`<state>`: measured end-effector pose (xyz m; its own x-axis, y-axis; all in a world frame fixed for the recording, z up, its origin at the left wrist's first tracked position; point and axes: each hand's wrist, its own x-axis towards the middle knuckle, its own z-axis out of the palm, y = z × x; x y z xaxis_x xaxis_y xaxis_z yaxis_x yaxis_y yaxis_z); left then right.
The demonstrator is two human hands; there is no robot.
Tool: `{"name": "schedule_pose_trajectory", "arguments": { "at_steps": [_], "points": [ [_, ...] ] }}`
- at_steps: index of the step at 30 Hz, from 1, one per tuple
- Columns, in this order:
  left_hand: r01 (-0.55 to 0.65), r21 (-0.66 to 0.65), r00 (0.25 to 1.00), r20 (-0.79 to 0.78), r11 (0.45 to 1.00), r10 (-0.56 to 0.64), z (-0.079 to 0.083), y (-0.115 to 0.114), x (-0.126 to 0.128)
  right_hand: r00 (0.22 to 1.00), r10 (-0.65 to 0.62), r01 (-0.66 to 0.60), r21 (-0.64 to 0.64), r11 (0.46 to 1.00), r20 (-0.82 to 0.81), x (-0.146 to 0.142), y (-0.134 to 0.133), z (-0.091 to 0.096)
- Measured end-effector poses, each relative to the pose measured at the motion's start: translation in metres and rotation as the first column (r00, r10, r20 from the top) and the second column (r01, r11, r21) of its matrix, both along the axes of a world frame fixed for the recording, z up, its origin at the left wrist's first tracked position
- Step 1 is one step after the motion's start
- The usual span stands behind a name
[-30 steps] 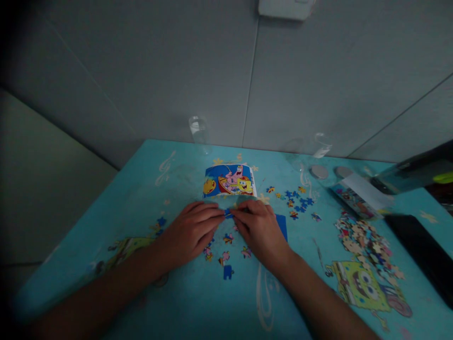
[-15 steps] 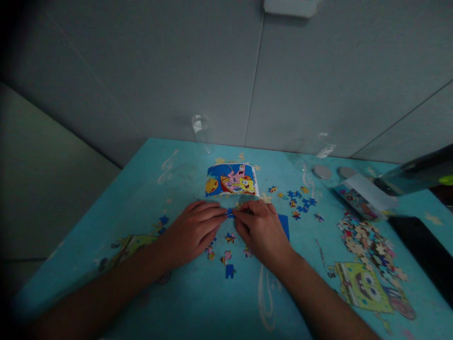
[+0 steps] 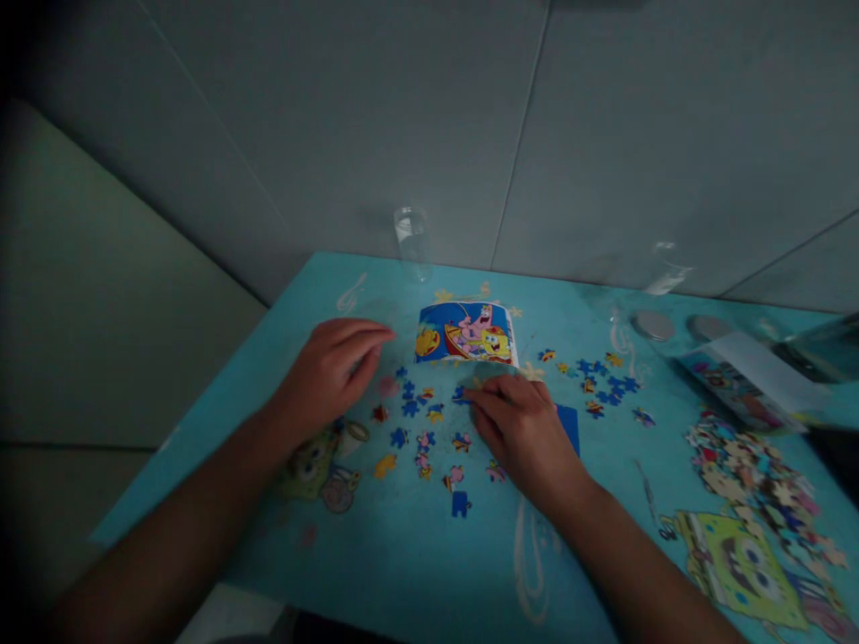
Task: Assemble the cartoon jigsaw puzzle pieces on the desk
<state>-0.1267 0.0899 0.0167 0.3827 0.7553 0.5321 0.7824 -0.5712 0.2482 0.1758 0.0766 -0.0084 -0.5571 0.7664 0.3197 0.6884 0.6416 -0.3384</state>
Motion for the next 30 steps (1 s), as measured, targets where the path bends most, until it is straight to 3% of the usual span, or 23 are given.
{"name": "schedule_pose_trajectory", "arguments": {
  "at_steps": [4,7,10,12,20,30],
  "points": [
    [-0.083,0.004,0.995,-0.048,0.997,0.083,0.006,0.005,-0.018,0.999,0.016,-0.017,-0.041,0.999,-0.038,0.004,0.003,0.002],
    [0.127,-0.165,0.983,-0.109,0.978,-0.146,0.011,-0.001,-0.018,0.998,-0.053,0.051,-0.061,0.997,-0.04,0.01,0.006,0.006],
    [0.349,-0.37,0.906,-0.102,0.861,-0.412,0.014,-0.009,-0.012,0.991,-0.13,0.128,-0.082,0.988,-0.021,0.015,0.009,0.007],
    [0.383,-0.43,0.878,-0.105,0.818,-0.467,0.014,-0.014,-0.008,0.985,-0.173,0.171,-0.082,0.982,-0.011,0.018,0.011,0.007],
    [0.373,-0.401,0.882,-0.128,0.837,-0.454,0.006,-0.021,0.002,0.971,-0.236,0.235,0.017,0.972,0.041,0.02,0.008,0.004],
    [0.248,-0.424,0.917,-0.187,0.871,-0.352,0.004,-0.012,-0.006,0.988,-0.153,0.153,-0.008,0.988,0.02,0.013,0.003,0.006]
  ]
}}
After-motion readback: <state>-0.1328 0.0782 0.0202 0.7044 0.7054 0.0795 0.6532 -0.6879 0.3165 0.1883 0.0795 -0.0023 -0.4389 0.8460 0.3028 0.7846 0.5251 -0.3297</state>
